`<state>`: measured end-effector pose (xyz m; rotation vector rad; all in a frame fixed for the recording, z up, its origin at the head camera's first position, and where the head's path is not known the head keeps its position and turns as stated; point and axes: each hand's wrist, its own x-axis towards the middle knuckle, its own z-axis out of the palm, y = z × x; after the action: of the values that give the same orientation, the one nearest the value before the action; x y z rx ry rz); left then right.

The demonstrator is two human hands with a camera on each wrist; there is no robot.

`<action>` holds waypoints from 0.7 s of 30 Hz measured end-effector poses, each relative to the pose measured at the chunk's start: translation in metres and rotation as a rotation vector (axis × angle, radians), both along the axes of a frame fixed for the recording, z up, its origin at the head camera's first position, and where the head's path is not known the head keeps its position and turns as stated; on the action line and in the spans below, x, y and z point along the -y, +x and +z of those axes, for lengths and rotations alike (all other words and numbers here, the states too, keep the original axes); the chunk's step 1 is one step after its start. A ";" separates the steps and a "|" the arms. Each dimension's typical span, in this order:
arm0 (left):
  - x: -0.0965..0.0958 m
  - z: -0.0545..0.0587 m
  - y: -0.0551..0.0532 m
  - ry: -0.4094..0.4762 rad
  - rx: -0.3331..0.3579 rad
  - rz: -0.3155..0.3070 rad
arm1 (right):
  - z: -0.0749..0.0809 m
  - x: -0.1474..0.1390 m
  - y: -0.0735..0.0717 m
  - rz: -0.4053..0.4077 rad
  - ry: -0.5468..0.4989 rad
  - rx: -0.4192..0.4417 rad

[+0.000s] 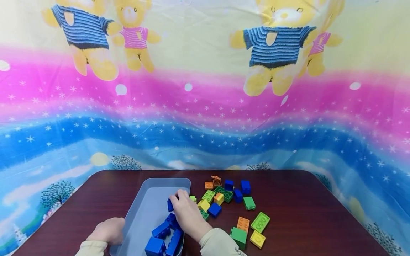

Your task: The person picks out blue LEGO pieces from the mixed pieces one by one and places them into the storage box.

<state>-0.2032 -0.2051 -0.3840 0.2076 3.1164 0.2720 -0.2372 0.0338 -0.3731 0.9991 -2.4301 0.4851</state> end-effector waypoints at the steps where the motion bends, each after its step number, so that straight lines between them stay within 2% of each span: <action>1: 0.000 0.000 0.000 0.001 0.000 -0.001 | 0.000 0.001 0.000 0.004 0.001 -0.004; 13: -0.001 0.002 0.000 0.004 0.027 -0.005 | -0.006 0.009 0.001 0.084 0.015 -0.068; 21: -0.002 0.002 0.000 -0.002 0.014 -0.009 | -0.011 0.011 0.003 0.102 0.047 -0.086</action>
<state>-0.2034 -0.2034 -0.3823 0.2179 3.1008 0.2694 -0.2341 0.0231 -0.3840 1.1450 -2.3326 0.4116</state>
